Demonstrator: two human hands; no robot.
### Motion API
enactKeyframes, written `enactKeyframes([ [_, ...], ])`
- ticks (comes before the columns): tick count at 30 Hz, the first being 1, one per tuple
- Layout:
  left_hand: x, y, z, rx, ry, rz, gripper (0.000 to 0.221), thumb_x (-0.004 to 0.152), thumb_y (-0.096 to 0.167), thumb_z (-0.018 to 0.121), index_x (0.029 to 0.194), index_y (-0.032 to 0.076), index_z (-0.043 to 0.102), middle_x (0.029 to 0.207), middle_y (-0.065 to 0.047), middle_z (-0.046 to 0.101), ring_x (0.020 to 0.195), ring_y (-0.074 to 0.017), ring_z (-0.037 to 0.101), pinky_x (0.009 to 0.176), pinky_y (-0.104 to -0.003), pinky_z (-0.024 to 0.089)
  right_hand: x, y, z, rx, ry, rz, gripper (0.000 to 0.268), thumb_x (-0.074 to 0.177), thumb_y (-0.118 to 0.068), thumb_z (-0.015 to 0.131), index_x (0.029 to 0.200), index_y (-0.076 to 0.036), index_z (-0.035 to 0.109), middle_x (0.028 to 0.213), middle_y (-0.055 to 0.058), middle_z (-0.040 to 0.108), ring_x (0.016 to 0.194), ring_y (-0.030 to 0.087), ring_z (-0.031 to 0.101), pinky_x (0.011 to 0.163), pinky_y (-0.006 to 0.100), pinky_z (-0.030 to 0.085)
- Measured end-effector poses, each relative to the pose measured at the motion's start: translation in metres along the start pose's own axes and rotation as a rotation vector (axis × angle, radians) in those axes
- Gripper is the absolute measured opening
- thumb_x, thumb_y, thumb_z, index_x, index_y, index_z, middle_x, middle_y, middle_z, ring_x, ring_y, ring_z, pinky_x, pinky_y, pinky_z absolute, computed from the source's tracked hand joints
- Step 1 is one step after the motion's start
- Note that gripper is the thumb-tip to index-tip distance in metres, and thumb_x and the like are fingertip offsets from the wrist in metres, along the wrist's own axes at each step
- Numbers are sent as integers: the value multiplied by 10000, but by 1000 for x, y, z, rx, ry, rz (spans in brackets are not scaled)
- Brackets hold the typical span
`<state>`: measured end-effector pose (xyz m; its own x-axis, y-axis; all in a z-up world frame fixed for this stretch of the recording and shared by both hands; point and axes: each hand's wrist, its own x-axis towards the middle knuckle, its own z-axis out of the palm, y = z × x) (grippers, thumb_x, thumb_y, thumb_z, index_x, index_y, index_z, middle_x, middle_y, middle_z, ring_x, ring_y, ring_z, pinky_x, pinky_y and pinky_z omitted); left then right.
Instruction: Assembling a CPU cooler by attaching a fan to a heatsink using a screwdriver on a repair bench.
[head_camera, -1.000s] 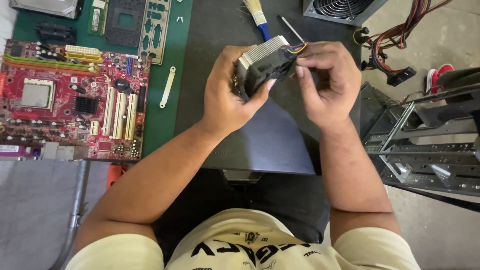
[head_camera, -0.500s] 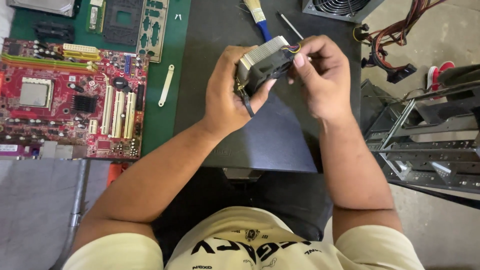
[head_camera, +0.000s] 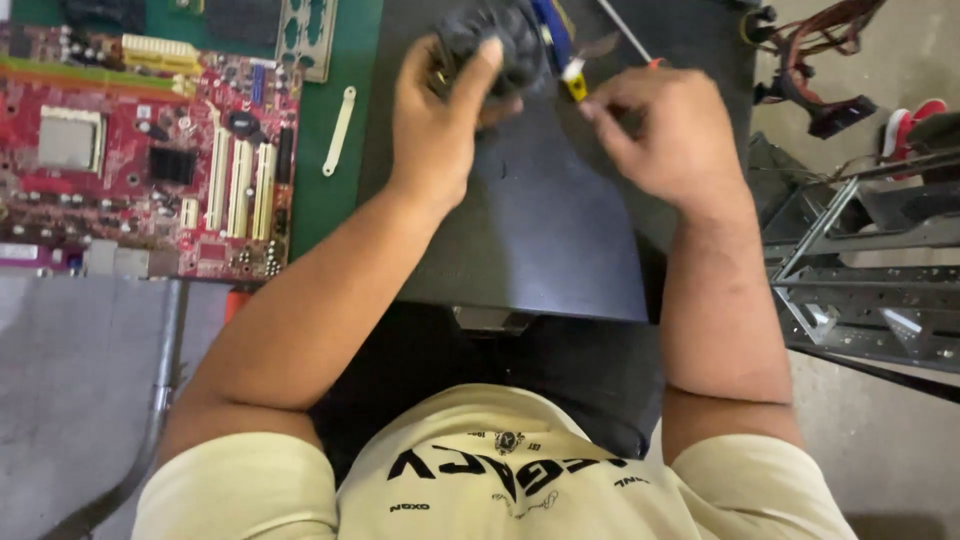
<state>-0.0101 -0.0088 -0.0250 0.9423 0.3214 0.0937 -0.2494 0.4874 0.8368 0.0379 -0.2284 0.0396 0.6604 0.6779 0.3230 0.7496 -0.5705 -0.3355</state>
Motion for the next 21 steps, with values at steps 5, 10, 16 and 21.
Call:
enactKeyframes([
  [5, 20, -8, -19, -156, 45, 127, 296, 919, 265, 786, 1062, 63, 623, 1072, -167, 723, 1007, -347, 767, 775, -431, 727, 10, -8, 13, -60, -112, 21, 123, 976, -50, 707, 1089, -64, 755, 966, 91, 665, 799, 269, 688, 661, 422, 523],
  [10, 20, -18, -35, -276, -145, 188, 414, 1042, 283, 797, 1365, 129, 589, 1297, -171, 645, 1132, -446, 709, 983, -548, 695, 16, -39, 20, 241, -254, -221, 181, 1043, -39, 642, 1213, -15, 697, 1002, 118, 613, 837, 255, 674, 793, 382, 521],
  [16, 25, -13, -29, -471, -82, -2, 369, 910, 244, 849, 1164, 23, 698, 1117, -189, 723, 1014, -430, 737, 867, -530, 684, 14, -33, 33, 87, -301, -296, 62, 974, -87, 684, 1025, -110, 708, 1075, 100, 611, 791, 312, 655, 639, 429, 509],
  [21, 25, -2, -24, -499, -69, -250, 484, 876, 286, 801, 1254, 19, 660, 1183, -201, 724, 1080, -401, 734, 900, -494, 682, 14, -39, 32, 150, -311, -329, 48, 990, -42, 603, 1010, -65, 640, 976, 100, 592, 750, 311, 608, 675, 413, 497],
])
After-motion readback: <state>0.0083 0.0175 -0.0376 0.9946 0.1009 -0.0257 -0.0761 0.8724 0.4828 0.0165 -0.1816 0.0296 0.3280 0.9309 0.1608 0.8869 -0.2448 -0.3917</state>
